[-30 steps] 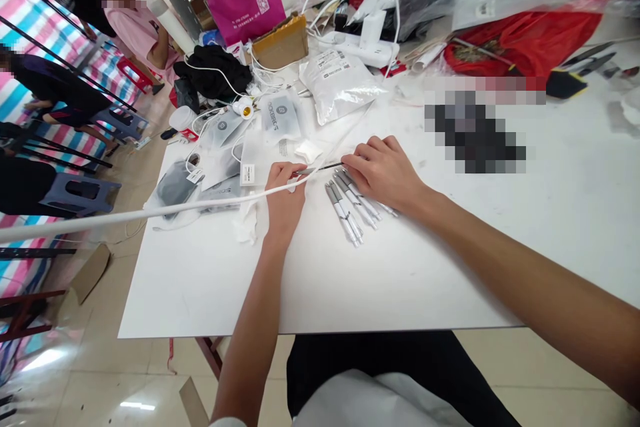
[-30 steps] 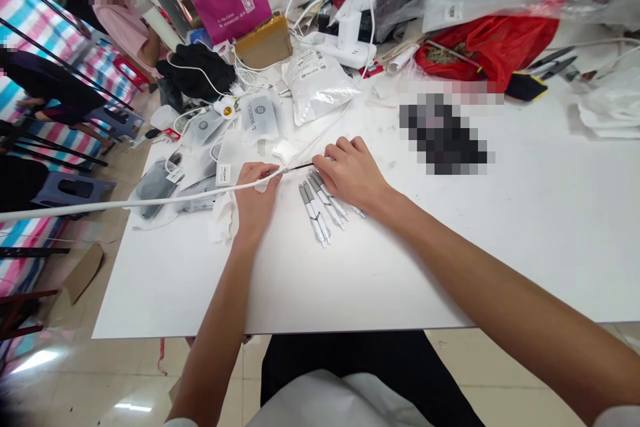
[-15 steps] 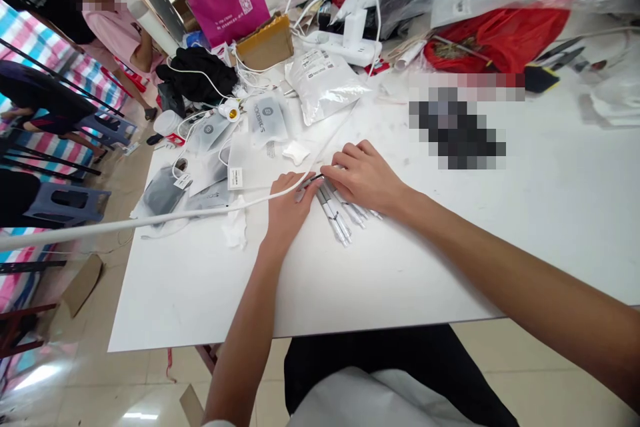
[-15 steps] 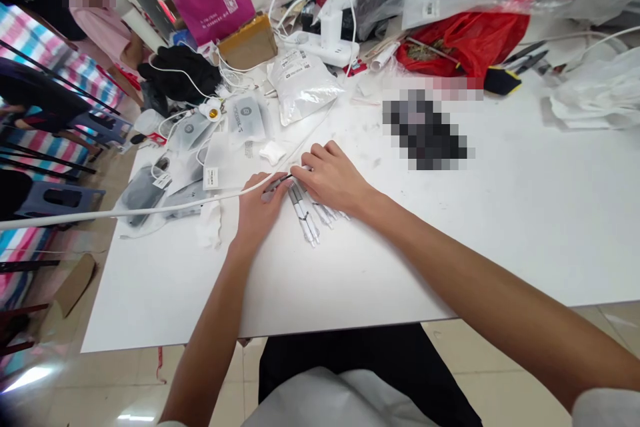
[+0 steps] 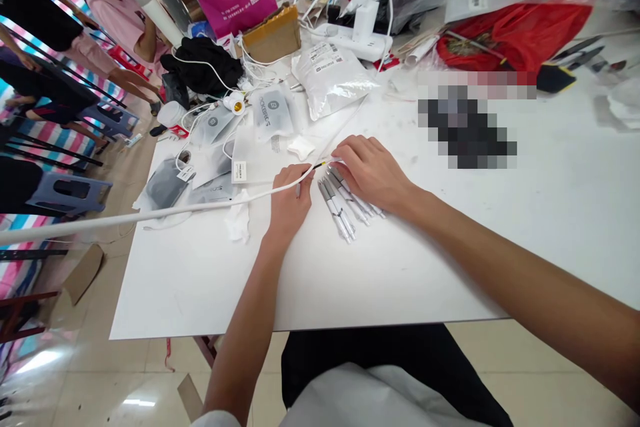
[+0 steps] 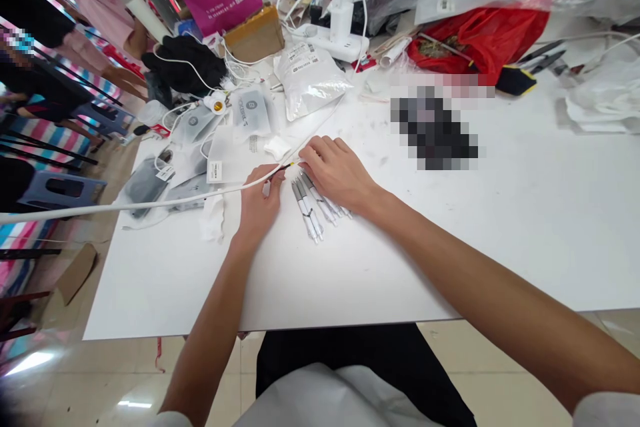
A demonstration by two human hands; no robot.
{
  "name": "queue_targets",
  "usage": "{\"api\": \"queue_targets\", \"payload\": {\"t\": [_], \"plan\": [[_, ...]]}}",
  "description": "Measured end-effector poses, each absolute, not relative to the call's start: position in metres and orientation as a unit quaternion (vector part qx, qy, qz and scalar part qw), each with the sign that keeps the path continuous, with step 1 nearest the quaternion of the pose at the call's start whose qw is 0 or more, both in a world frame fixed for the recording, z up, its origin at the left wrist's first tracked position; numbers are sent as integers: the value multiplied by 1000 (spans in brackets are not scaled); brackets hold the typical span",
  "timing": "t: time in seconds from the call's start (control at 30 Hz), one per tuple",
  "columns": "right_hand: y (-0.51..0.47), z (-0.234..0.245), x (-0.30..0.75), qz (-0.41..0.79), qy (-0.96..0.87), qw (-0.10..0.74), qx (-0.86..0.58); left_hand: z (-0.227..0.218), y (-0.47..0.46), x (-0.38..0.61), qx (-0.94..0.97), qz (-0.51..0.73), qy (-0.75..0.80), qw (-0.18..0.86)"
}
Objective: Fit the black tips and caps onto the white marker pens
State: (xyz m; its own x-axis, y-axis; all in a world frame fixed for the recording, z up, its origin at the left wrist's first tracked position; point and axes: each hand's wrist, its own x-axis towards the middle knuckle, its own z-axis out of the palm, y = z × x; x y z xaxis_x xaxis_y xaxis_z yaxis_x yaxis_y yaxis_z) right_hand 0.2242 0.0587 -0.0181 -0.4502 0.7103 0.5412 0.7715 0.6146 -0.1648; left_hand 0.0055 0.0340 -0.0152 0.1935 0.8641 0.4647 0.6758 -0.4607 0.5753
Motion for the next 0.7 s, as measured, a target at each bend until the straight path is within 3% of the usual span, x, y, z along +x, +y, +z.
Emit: {"api": "queue_targets", "payload": {"t": [0.4,0.6,0.7], "plan": [[57,-21,225,-83,-864,289,-403,-13,30,11,778,362,485,167],[59,-25,223,-56,-851,324,-411,-9,31,7,743,407,508,154],[61,-26,225,-40,-844,333,-419,-8,31,8,696,440,528,205]]}}
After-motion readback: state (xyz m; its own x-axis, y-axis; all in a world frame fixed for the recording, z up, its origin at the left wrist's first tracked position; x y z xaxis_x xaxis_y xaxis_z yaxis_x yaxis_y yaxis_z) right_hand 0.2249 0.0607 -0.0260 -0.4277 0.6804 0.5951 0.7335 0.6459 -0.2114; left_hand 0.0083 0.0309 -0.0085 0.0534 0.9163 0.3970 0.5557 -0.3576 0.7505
